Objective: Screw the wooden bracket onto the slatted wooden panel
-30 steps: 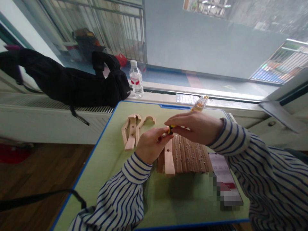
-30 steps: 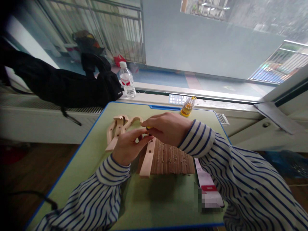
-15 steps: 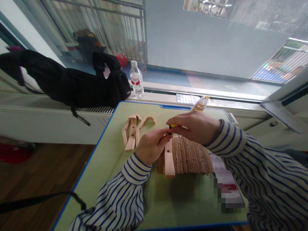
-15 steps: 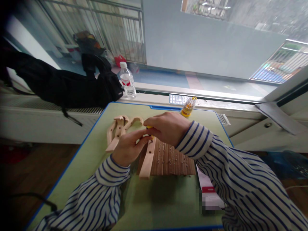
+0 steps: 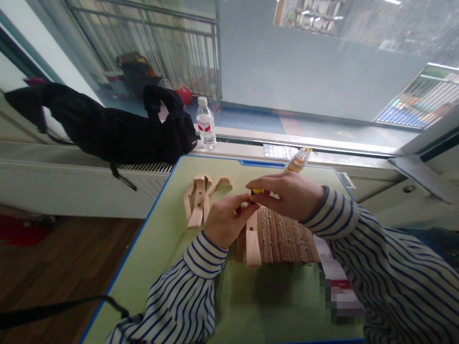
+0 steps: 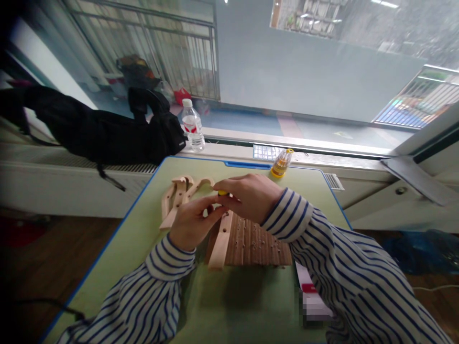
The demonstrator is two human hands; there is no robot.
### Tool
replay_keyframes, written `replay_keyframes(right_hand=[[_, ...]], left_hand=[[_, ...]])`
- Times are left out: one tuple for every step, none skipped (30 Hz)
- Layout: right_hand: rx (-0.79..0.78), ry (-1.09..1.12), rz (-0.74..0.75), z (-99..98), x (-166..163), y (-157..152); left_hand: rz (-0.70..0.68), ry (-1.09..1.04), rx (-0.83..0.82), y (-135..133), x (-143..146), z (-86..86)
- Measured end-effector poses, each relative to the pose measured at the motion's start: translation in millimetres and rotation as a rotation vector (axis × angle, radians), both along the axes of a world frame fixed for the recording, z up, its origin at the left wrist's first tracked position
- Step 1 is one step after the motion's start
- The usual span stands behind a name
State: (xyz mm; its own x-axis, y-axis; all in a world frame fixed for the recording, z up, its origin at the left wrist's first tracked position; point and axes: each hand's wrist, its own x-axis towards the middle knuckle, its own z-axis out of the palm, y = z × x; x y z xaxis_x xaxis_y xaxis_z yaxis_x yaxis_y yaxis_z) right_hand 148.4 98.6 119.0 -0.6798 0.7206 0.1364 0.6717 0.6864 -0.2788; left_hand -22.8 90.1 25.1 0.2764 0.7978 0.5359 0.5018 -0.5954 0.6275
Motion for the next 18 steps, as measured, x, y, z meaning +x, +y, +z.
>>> replay_keyframes(right_hand=[[-0.006,0.009,0.009,-0.3,0.6,-0.2],[-0.015,0.020,0.019,-0.4,1.2,-0.6],[-0.022,0.032,0.025,-0.2,1.6,-0.9],[-0.028,0.044,0.030,0.2,1.8,-1.2],[-0.031,0.052,0.037,0.8,1.8,-1.4],[-0.031,0.056,0.048,1.5,1.5,-1.4],[-0.030,0.054,0.061,2.3,1.1,-1.2],[-0.029,0.047,0.076,3.0,0.6,-0.9],[-0.029,0.038,0.091,3.5,0.1,-0.4],[-0.031,0.030,0.102,3.9,-0.3,0.1],[-0.032,0.025,0.106,4.0,-0.5,0.6],[-0.033,0.023,0.105,3.8,-0.5,1.1],[-0.032,0.023,0.100,3.5,-0.2,1.4],[-0.029,0.026,0.092,2.9,0.2,1.5],[-0.025,0.030,0.079,2.2,0.7,1.5],[-0.020,0.035,0.064,1.4,1.3,1.4],[-0.015,0.038,0.050,0.7,1.8,1.2],[-0.010,0.042,0.037,0.0,2.2,0.8]], left_hand=[[-0.003,-0.007,0.004,0.2,-0.4,-0.5],[-0.004,-0.016,0.008,0.3,-0.8,-1.2],[-0.006,-0.023,0.011,0.3,-1.2,-2.1],[-0.008,-0.028,0.010,0.3,-1.6,-3.0],[-0.008,-0.031,0.007,0.3,-2.1,-3.8],[-0.010,-0.027,0.000,0.3,-2.5,-4.5],[-0.010,-0.020,-0.008,0.3,-2.9,-5.0],[-0.011,-0.009,-0.017,0.4,-3.2,-5.2],[-0.012,0.001,-0.023,0.4,-3.5,-5.2],[-0.013,0.009,-0.027,0.5,-3.7,-5.1],[-0.015,0.016,-0.029,0.6,-3.8,-4.7],[-0.016,0.019,-0.031,0.6,-3.7,-4.3],[-0.019,0.021,-0.032,0.6,-3.7,-3.9],[-0.024,0.020,-0.033,0.6,-3.6,-3.4],[-0.031,0.017,-0.033,0.6,-3.4,-3.1],[-0.039,0.014,-0.032,0.5,-3.3,-2.8],[-0.047,0.011,-0.031,0.5,-3.3,-2.5],[-0.055,0.008,-0.030,0.6,-3.3,-2.4]])
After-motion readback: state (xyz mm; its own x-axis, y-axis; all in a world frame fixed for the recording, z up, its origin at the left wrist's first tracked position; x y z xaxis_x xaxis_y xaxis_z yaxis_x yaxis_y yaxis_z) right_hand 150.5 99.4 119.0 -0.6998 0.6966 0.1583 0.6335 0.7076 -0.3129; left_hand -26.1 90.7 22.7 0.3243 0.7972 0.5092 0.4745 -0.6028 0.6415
